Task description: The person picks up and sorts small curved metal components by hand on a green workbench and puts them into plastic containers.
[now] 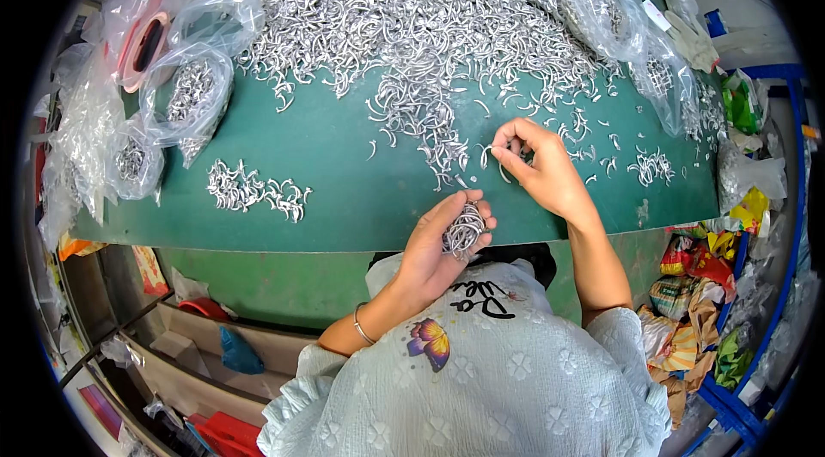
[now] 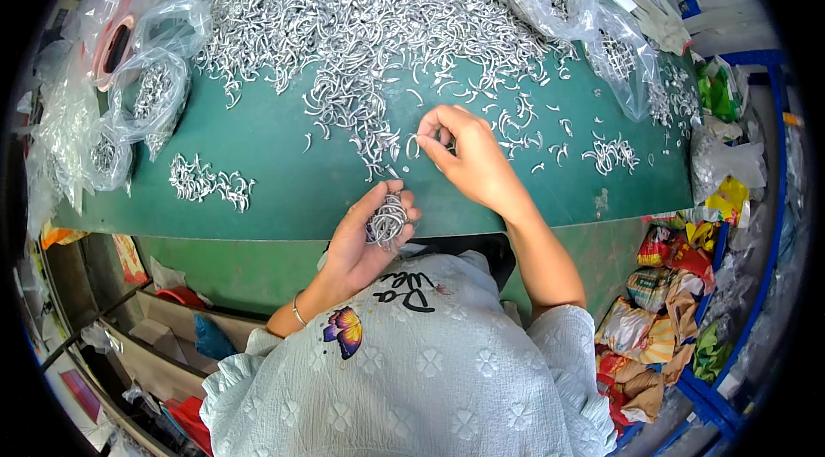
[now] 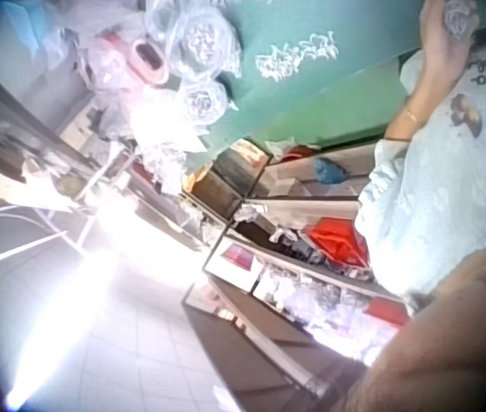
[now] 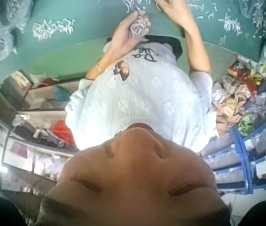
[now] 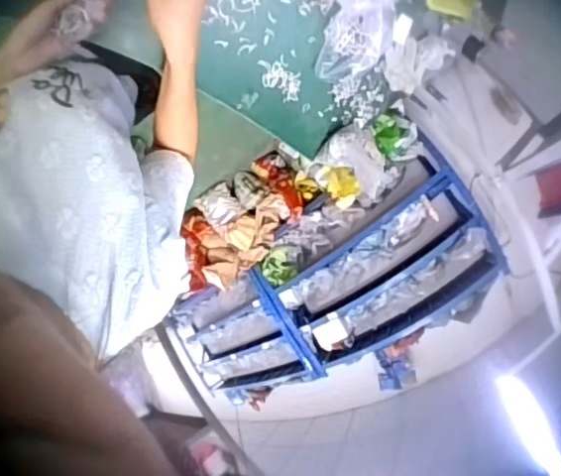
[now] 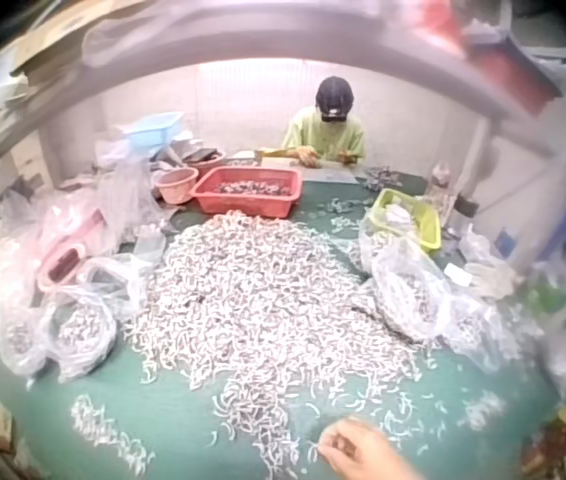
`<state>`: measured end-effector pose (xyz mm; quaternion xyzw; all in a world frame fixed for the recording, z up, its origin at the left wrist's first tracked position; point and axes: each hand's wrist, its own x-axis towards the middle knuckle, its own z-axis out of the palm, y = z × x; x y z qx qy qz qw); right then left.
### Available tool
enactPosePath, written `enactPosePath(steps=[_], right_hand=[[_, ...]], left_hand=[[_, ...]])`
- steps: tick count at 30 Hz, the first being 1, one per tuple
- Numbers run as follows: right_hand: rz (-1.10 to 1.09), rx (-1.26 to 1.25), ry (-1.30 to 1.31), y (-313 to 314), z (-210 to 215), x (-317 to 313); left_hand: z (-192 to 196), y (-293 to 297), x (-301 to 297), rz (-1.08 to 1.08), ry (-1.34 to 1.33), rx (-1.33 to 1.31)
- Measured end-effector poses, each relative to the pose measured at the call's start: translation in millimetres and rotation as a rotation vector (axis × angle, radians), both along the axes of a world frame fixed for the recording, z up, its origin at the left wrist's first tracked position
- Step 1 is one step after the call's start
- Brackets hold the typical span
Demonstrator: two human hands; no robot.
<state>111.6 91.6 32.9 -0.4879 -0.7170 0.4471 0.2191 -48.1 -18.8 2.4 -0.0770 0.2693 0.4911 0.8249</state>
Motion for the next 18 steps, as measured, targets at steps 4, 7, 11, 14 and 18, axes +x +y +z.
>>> enactPosePath(steps=[4,7,11,14,18], right_hand=[[-0.047,-0.152,0.242,-6.8,-1.8,10.8],[-0.196,-0.051,0.263,-3.6,-5.6,33.7],[-0.493,0.144,0.045,-4.6,-14.7,96.8],[-0.754,0.342,-0.286,-11.3,-21.5,156.5],[-0.715,0.589,-0.718,-21.0,-24.3,179.4]], left_hand=[[9.9,3.2,3.6,0.034,0.102,-0.135],[3.7,2.1,4.7,0.043,0.065,-0.122],[-2.6,-0.4,2.0,0.063,0.039,-0.099],[-1.4,3.7,5.5,0.048,0.035,-0.11],[-1.5,3.4,5.4,0.043,0.018,-0.11]])
